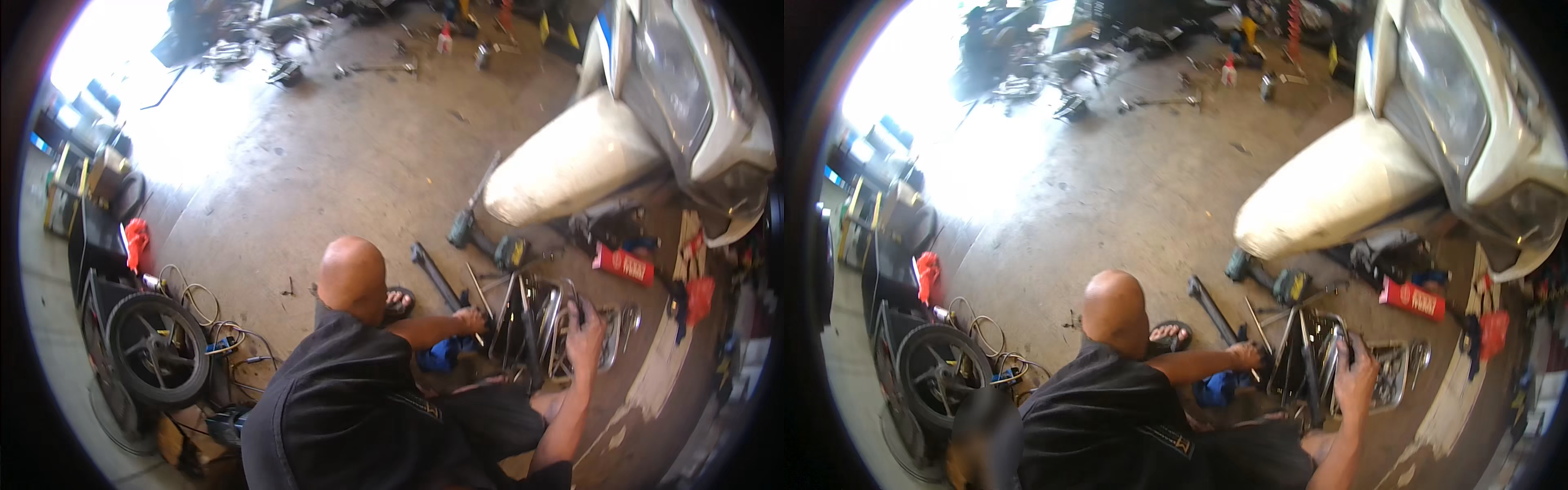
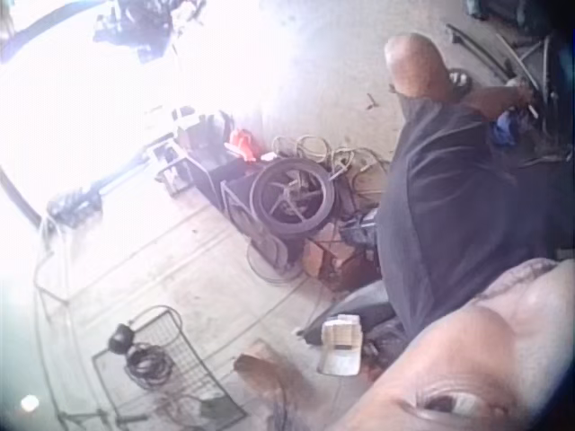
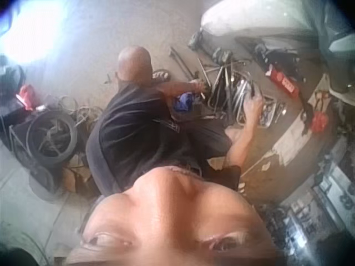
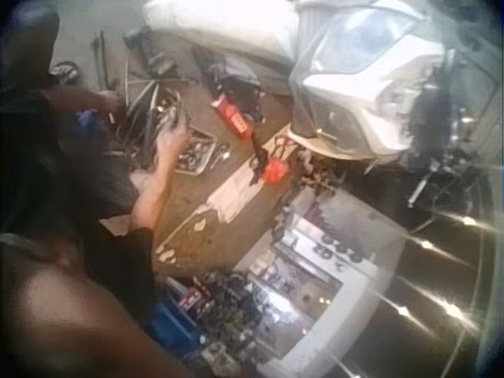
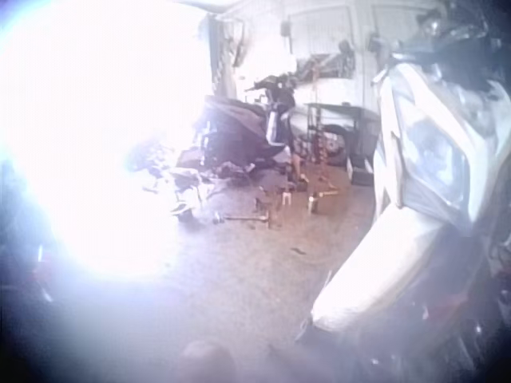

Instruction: The person disassembles a motorcycle front fork assembly by hand. They use an Allen key to loosen internal components, remove parts from the fork tube, and place them into a metal tray containing other motorcycle components and tools.

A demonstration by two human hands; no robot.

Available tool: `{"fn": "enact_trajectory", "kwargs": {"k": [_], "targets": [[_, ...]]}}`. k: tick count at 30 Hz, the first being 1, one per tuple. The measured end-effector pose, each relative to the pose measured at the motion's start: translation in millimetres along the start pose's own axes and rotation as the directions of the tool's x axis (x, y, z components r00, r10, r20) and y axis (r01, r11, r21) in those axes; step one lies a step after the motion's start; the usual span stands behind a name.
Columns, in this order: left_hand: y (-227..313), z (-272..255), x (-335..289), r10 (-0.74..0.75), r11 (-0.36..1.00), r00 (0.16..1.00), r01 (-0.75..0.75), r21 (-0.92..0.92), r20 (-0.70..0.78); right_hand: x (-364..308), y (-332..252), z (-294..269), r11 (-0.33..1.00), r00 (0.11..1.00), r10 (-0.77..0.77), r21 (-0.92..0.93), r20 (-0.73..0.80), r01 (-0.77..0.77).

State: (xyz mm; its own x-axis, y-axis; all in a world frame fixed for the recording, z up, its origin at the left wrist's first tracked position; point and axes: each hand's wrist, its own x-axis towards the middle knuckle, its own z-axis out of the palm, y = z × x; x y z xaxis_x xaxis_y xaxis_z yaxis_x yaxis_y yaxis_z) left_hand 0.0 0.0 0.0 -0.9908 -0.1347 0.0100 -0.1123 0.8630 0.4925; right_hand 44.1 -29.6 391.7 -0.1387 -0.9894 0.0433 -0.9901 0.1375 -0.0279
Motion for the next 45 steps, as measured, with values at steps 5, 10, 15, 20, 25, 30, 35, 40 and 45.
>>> {"fn": "enact_trajectory", "kwargs": {"k": [5, 10, 15, 20, 25, 30, 35, 40, 45], "targets": [[-176, -13, -281, -0.152, 0.977, 0.987, 0.142, 0.158, 0.054, -39, -96, 155, 0.916, 0.966, 0.156, 0.396, -0.208, -0.062], [-164, -89, -375, -0.281, 0.957, 0.959, 0.282, -0.061, 0.033, -60, -129, 166, 0.905, 0.967, 0.099, 0.426, -0.235, 0.011], [-113, -170, -370, -0.301, 0.933, 0.915, 0.225, -0.279, -0.269, -66, -116, 141, 0.869, 0.906, 0.087, 0.476, -0.415, 0.135], [-34, -186, -391, -0.316, 0.901, 0.809, 0.092, -0.423, -0.496, -69, -123, 142, 0.843, 0.916, 0.094, 0.521, -0.39, 0.135], [22, -140, -382, -0.335, 0.831, 0.801, 0.003, -0.556, -0.496, -113, -109, 123, 0.836, 0.927, 0.097, 0.535, -0.362, 0.122], [60, -172, -382, -0.227, 0.771, 0.794, -0.208, -0.603, -0.564, -144, -92, 135, 0.796, 0.944, 0.227, 0.604, -0.242, -0.037], [18, -225, -373, -0.442, -0.001, 0.682, -0.65, -0.76, -0.583, -161, -87, 140, 0.7, 0.94, 0.219, 0.628, 0.263, -0.339], [-3, -223, -334, -0.808, -0.251, 0.499, -0.772, -0.584, -0.313, -194, -46, 143, 0.484, 0.945, -0.161, 0.858, 0.283, -0.175], [-32, -163, -310, -0.882, -0.38, 0.461, -0.82, -0.429, -0.1, -205, -32, 138, 0.769, 0.965, 0.009, 0.615, 0.261, -0.173]]}}
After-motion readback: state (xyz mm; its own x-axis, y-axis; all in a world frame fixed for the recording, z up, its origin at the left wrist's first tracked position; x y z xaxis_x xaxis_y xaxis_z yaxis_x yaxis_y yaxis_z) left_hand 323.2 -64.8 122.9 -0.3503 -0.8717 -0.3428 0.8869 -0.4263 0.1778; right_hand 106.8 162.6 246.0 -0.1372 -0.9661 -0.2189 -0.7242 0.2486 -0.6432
